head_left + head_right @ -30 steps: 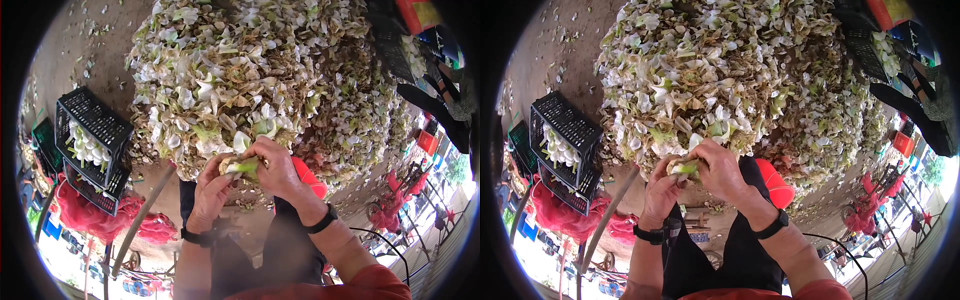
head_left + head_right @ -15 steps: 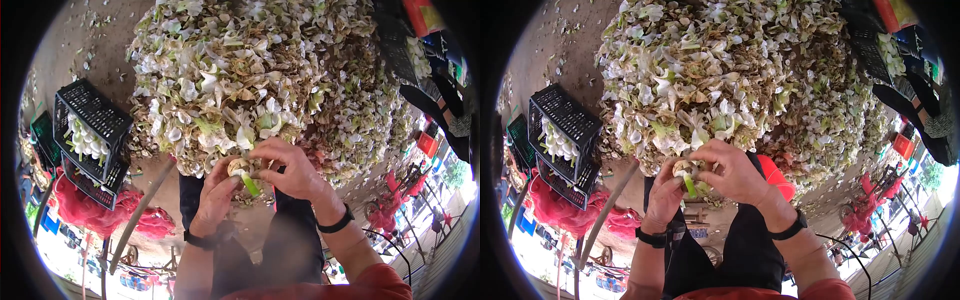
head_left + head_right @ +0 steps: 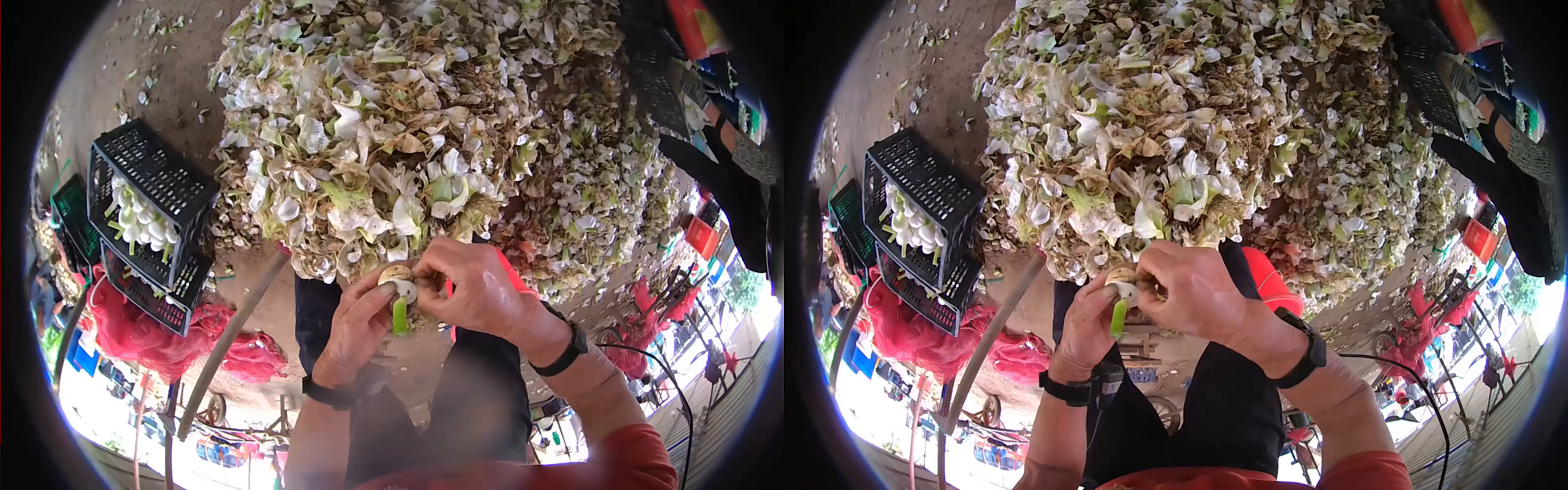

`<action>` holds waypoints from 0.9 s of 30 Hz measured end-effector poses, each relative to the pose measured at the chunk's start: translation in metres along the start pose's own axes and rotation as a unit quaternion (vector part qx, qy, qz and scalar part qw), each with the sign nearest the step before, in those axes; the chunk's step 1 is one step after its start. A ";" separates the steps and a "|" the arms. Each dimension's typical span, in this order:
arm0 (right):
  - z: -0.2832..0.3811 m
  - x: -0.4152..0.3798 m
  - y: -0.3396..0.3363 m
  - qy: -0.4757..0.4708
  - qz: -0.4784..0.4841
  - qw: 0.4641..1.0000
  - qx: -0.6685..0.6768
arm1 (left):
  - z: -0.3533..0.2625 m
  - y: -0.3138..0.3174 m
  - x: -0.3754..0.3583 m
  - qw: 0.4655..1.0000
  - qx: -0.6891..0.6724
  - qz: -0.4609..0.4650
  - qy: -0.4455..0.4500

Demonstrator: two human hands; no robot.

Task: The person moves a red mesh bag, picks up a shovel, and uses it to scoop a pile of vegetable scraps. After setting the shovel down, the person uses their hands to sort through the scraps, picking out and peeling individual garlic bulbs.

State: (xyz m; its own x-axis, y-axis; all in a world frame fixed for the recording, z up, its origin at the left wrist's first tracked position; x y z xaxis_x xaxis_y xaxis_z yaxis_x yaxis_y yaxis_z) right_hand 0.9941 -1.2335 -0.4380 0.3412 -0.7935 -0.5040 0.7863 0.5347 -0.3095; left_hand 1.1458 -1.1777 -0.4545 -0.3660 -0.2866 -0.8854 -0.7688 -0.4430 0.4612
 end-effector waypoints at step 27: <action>-0.041 -0.003 0.036 0.196 -0.040 0.952 0.233 | -0.076 -0.123 -0.042 0.966 0.042 -0.177 0.184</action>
State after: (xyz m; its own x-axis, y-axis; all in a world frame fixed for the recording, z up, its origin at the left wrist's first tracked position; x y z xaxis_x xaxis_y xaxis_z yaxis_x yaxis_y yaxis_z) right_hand 1.0001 -1.1998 -0.4806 0.1233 -0.6086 -0.7839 0.9759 0.2177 -0.0155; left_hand 1.2954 -1.1755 -0.4696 0.1261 -0.4200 -0.8987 -0.8576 -0.5015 0.1140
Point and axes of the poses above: each hand's wrist, its own x-axis towards the middle knuckle, its own y-axis out of the palm, z = x × y, the point moved 4 cm from there along x, towards the middle knuckle, and after that the axes turned 1 degree about -z, right-handed, at the moved point
